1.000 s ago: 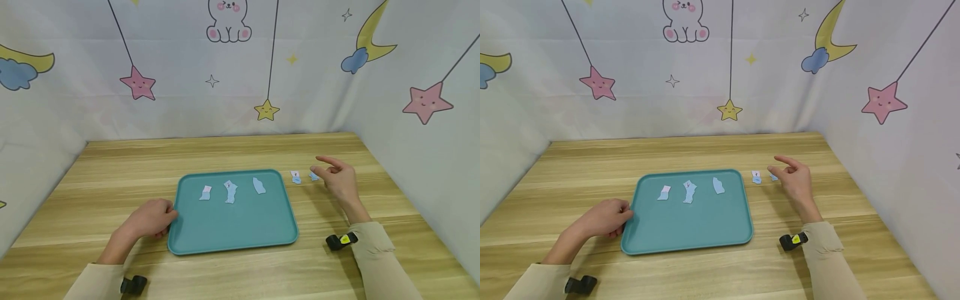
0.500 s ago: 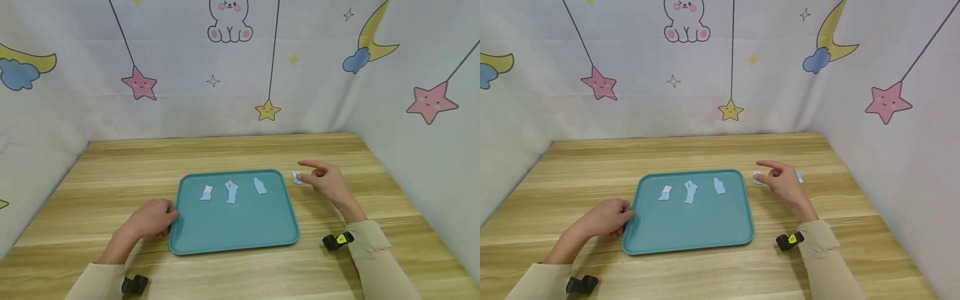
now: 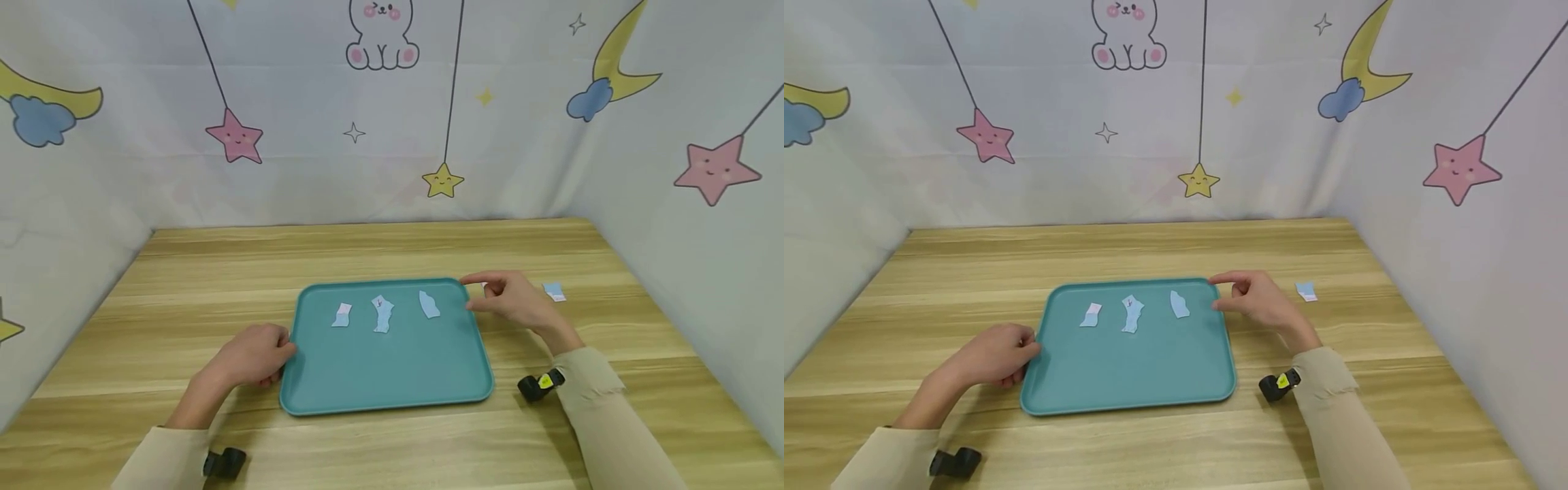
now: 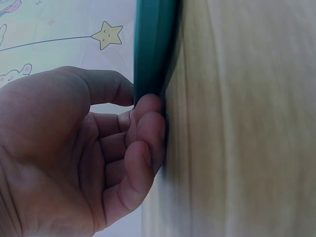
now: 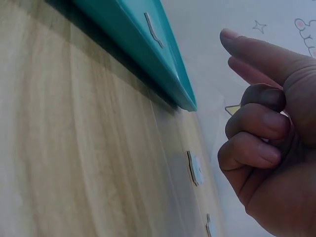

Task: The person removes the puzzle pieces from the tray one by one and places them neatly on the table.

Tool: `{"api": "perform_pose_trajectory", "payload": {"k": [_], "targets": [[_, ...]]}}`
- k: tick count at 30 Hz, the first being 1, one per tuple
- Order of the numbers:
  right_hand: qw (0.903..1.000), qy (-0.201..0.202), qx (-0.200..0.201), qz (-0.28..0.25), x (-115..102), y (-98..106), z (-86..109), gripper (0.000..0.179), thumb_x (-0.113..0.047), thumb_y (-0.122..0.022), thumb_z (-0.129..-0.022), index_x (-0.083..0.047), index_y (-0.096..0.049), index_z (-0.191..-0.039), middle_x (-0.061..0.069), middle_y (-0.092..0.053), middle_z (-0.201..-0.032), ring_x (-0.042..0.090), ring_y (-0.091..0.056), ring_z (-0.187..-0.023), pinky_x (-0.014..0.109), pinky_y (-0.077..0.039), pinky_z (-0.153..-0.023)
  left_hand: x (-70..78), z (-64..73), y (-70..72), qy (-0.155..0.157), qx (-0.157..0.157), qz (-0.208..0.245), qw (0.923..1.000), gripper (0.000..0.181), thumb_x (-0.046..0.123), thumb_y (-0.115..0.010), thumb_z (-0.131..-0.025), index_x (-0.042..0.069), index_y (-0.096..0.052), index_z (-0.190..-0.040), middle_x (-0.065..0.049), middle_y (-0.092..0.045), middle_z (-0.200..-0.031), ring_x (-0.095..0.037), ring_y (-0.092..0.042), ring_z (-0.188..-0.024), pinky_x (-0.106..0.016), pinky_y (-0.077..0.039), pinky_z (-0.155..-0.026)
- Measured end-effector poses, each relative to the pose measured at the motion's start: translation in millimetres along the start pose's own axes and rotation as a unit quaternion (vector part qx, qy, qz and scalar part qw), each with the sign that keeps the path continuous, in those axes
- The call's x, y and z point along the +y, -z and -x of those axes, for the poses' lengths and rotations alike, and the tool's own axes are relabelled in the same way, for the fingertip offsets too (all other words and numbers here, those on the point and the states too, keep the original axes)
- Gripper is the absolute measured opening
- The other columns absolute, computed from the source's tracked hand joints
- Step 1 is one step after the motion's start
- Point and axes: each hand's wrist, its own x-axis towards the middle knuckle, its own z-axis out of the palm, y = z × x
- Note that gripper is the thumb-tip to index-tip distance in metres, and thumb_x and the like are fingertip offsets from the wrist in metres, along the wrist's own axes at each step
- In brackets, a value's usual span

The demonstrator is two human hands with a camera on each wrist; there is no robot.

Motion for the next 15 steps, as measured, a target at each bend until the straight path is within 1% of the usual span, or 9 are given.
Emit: {"api": "perform_pose_trajectory", "payload": {"k": [4, 7, 15], "targets": [[0.9994, 0.008, -0.031, 0.013, -3.4, -4.4, -7.3, 0.053, -0.021, -0.085, -0.09, -0.008, -0.069, -0.138, -0.005, -0.032, -0.064, 0.01, -0.029, -0.057, 0.025, -0.028, -0.054, 0.3, 0.3, 0.3, -0.003, 0.0, 0.006, 1.0, 0.029, 0.014, -0.052, -0.1, 0.009, -0.055, -0.072, -0.004, -0.06, -0.058, -0.015, -0.056, -0.047, -0.03, -0.044, -0.05], [0.9985, 0.015, -0.046, 0.027, -5.6, -8.0, -12.5, 0.054, -0.02, -0.086, -0.088, -0.007, -0.07, -0.137, -0.005, -0.029, -0.062, 0.01, -0.029, -0.056, 0.025, -0.029, -0.055, 0.9, 0.8, 0.8, -0.001, -0.002, 0.01, 1.0, 0.029, 0.014, -0.052, -0.1, 0.009, -0.055, -0.072, -0.004, -0.06, -0.057, -0.015, -0.056, -0.047, -0.03, -0.044, -0.05], [0.9928, 0.021, -0.079, 0.088, -11.5, -15.9, -24.6, 0.053, -0.02, -0.086, -0.087, -0.011, -0.071, -0.137, -0.005, -0.036, -0.06, 0.013, -0.035, -0.057, 0.026, -0.035, -0.06, -0.4, 1.6, 1.2, -0.014, 0.002, 0.011, 0.9998, 0.03, 0.015, -0.052, -0.101, 0.009, -0.054, -0.072, -0.003, -0.059, -0.057, -0.015, -0.055, -0.047, -0.031, -0.043, -0.05]]}}
